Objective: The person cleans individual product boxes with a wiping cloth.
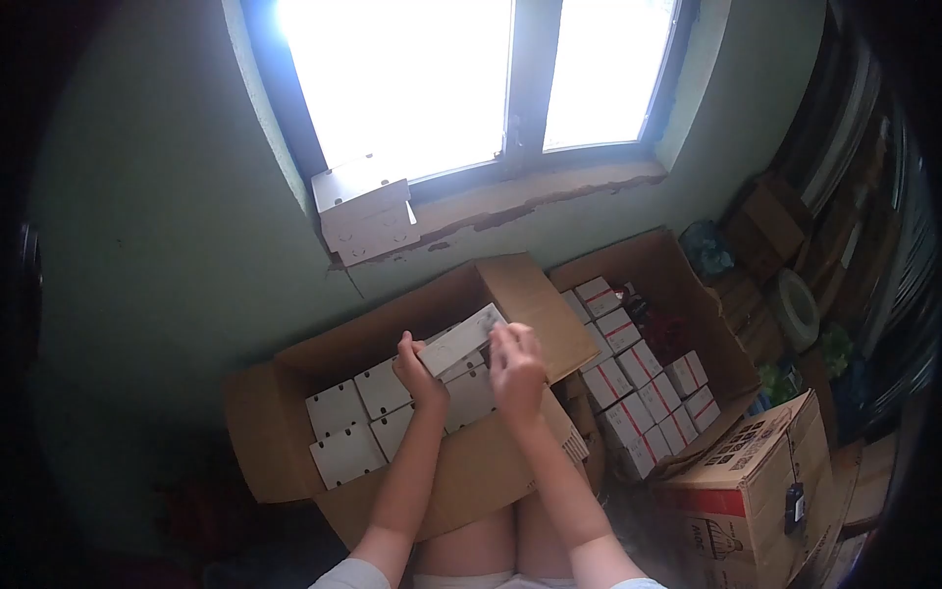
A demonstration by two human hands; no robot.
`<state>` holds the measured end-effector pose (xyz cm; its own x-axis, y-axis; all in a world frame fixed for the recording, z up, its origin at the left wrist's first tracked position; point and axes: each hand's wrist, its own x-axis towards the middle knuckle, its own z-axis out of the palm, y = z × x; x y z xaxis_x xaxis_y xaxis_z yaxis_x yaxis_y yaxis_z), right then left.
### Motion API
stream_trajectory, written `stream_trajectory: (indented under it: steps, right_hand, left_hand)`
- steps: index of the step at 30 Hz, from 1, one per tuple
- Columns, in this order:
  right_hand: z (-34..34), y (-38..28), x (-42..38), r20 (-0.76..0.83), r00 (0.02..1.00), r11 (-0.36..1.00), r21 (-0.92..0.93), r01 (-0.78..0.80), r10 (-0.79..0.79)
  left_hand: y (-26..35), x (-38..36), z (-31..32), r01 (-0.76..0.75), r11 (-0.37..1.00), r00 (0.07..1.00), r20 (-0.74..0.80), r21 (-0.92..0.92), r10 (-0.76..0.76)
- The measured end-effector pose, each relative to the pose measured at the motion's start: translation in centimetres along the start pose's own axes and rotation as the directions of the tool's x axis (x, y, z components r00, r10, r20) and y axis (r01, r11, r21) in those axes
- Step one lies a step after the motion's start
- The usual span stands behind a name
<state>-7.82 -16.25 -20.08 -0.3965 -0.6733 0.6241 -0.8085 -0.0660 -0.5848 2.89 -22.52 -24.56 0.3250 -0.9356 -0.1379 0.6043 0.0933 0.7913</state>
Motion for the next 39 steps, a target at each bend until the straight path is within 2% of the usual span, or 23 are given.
stream_trajectory:
  steps: [1,4,5,7,9,11,12,13,15,16,17,20,23,25,27,29,32,35,37,39]
  right_hand:
    - [0.2,-0.3,-0.7,-0.001,1.0,1.0,-0.003,0.001,-0.001]
    - [0.7,-1.2,-2.5,0.1,0.963,0.958,0.169,0.233,-0.252]
    - [0.5,-1.1,-2.4,0.103,0.962,0.957,0.174,0.232,-0.252]
    - [-0.4,-0.2,-0.9,0.119,0.978,0.985,0.052,0.167,-0.172]
    - [-1.1,0.2,0.6,0.076,0.991,0.993,-0.022,0.115,-0.113]
    - [-0.7,0.8,1.0,0.02,0.999,0.998,-0.055,0.032,-0.031]
    - [-0.5,0.3,0.2,0.093,0.992,0.996,-0.044,0.084,-0.079]
    - [-0.1,-0.5,-0.9,0.092,0.993,0.996,-0.045,0.083,-0.079]
    - [0.7,-1.8,-2.8,0.136,0.958,0.962,0.135,0.237,-0.254]
    - [0.0,-2.7,-2.7,0.179,0.944,0.955,0.157,0.25,-0.277]
    - [0.0,-2.5,-2.4,0.177,0.944,0.955,0.162,0.25,-0.277]
    - [-0.2,0.0,0.4,0.1,0.988,0.992,-0.032,0.124,-0.121]
    - [-0.1,0.5,0.9,0.092,0.992,0.996,-0.039,0.086,-0.082]
    - [0.4,-1.1,-1.2,0.139,0.98,0.99,-0.01,0.142,-0.139]
    - [0.4,-3.4,-3.1,0.182,0.959,0.972,0.13,0.197,-0.219]
    - [0.3,-3.5,-2.8,0.208,0.951,0.969,0.142,0.204,-0.231]
    - [-0.3,-1.5,-0.2,0.135,0.986,0.994,-0.032,0.105,-0.099]
    - [-0.7,-1.0,0.3,0.146,0.989,0.988,-0.152,0.029,-0.007]
    - [-0.2,-2.1,-1.7,0.165,0.984,0.985,-0.146,0.091,-0.067]
    - [0.3,-3.9,-3.3,0.182,0.966,0.983,0.0,0.185,-0.182]
  left_hand:
    - [-0.2,-0.1,0.3,0.002,1.0,1.0,0.002,-0.002,-0.002]
    - [-0.4,-0.8,1.0,0.057,0.998,0.997,-0.062,0.041,-0.055]
    - [-0.1,-0.9,1.0,0.058,0.998,0.997,-0.044,0.031,-0.056]
    - [0.2,-0.6,0.5,0.056,0.998,0.998,-0.03,0.02,-0.056]
    - [0.4,-0.1,-0.3,0.005,1.0,0.996,0.084,0.021,-0.006]
    - [0.2,-0.3,0.1,0.024,1.0,0.995,0.097,0.003,-0.024]
    - [-0.1,-0.7,0.7,0.013,0.999,0.999,0.048,0.053,-0.016]
    - [-0.2,-1.1,1.0,0.006,0.995,1.0,-0.003,0.102,-0.006]
    - [-0.2,-1.0,0.9,0.047,0.997,0.999,-0.009,0.054,-0.046]
    - [-0.1,-0.9,0.8,0.083,0.997,0.996,-0.013,0.009,-0.083]
    - [-0.1,-0.6,0.5,0.078,0.997,0.997,-0.015,0.012,-0.078]
    - [-0.3,-0.1,-0.4,0.005,1.0,0.998,0.07,0.028,-0.007]
    - [-0.3,0.3,-0.1,0.014,0.999,0.997,0.069,0.045,-0.017]
    - [-1.0,0.1,0.2,0.057,0.995,0.998,-0.013,0.076,-0.056]
    - [-0.2,-0.5,0.5,0.089,0.995,0.996,-0.001,0.048,-0.089]
    - [0.0,-0.3,0.4,0.11,0.994,0.994,0.011,0.025,-0.11]
    - [-0.3,0.4,-0.4,0.06,0.998,0.998,-0.006,-0.012,-0.061]
    - [0.2,0.1,0.2,0.059,0.998,0.997,0.056,-0.019,-0.057]
    - [-0.1,-0.6,0.9,0.09,0.996,0.996,0.01,0.008,-0.091]
    - [-1.9,0.2,-0.3,0.094,0.993,0.993,0.064,0.068,-0.098]
